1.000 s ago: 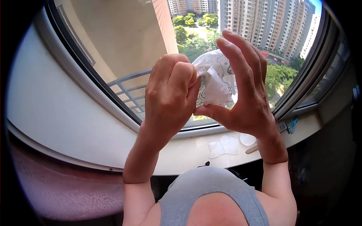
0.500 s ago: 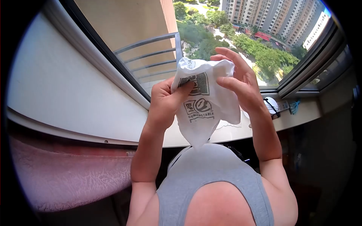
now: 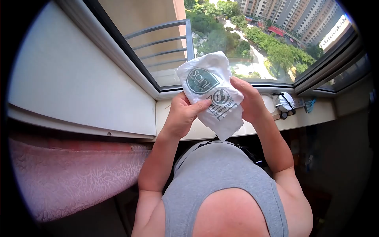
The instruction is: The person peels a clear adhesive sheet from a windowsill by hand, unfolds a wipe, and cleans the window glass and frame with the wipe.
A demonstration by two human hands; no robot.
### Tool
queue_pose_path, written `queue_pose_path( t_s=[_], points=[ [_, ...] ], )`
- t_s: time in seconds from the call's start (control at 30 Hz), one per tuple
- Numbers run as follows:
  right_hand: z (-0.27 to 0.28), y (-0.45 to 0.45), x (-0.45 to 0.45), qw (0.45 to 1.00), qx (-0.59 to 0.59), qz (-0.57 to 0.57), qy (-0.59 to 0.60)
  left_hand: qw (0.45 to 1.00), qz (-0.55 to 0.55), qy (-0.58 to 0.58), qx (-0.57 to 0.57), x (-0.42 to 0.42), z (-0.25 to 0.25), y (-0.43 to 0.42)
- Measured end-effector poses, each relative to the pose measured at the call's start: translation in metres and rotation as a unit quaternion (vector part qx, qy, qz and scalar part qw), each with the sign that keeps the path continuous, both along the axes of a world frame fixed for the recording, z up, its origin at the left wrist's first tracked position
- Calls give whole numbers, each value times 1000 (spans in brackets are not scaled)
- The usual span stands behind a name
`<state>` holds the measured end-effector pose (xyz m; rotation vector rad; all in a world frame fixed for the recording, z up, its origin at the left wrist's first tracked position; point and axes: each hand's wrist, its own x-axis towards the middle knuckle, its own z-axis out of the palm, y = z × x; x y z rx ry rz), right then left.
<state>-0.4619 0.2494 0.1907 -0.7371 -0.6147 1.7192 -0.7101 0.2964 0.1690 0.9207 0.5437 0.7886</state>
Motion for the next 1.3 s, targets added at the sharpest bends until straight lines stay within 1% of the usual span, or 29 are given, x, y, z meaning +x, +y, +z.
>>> queue_pose_path(
  t_s=[0.03,0.1,0.17,0.23,0.27,0.3,0.37,0.43,0.47,0.5,0.57,0.6,0.63,0.67,0.7,0.73,0.77,0.83,0.87,0.9,0.93,0.97,1.0,1.07,1.1,1.17,1.2,1.27,1.3],
  points=[
    [-6,-4,-3,1000,-2,1,0,1000,1,0,-2,-2,1,1],
    [-30,-7,-6,996,-65,52,20,999,33,13,21,-5,6,2],
    [-39,-6,-1,994,-49,87,33,999,32,28,22,-6,8,2],
    [-33,-6,-6,996,2,-33,-85,992,113,37,31,-5,11,-3],
    [-22,-6,-9,994,17,-68,-78,992,114,37,30,-6,10,-6],
    [-19,-6,-11,994,17,-68,-79,987,138,48,60,-7,8,-10],
    [-16,-8,-13,978,36,-161,-129,981,161,57,92,-5,8,-14],
    [-14,-8,-13,975,53,-170,-131,930,156,149,297,-1,9,-19],
    [-10,-8,-16,972,75,-188,-120,922,192,127,311,6,8,-21],
    [-6,-10,-18,968,97,-205,-108,922,195,125,311,2,6,-20],
    [-3,-15,-7,974,88,-188,-94,809,187,295,473,-8,5,-14],
    [-5,-20,1,969,123,-147,-156,833,222,280,423,-3,8,-16],
    [-6,-25,5,958,157,-105,-217,831,224,280,425,-2,14,-14],
    [5,-32,1,932,175,-96,-304,779,255,287,495,-3,21,-11],
    [-2,-33,-4,874,259,-150,-383,721,284,292,561,-3,33,-8],
    [5,-36,-3,812,304,-167,-469,660,283,330,613,-5,52,-8],
    [16,-37,-2,740,342,-184,-549,659,284,327,615,-4,52,-5],
    [20,-30,3,677,379,-259,-576,824,208,166,500,-1,53,0],
    [28,-25,3,662,372,-307,-574,860,173,137,461,1,53,3],
    [35,-18,1,646,363,-355,-570,876,211,144,408,8,53,5],
    [40,-3,1,573,412,-420,-571,859,242,137,429,17,58,9],
    [50,6,-1,517,423,-469,-577,840,272,127,452,29,66,18],
    [59,12,-3,503,413,-486,-584,838,270,121,459,40,74,27],
    [71,26,-3,471,411,-513,-588,787,354,74,501,60,90,45],
    [72,37,-2,465,413,-518,-587,779,365,91,502,66,96,53],
    [67,59,-1,476,427,-562,-525,778,360,111,503,76,95,66],
    [64,61,-3,489,427,-549,-526,775,362,107,506,80,91,70],
    [59,58,-16,545,425,-498,-524,752,369,162,522,83,81,75],
    [61,55,-23,576,418,-469,-523,751,370,162,523,82,80,75]
  ],
)
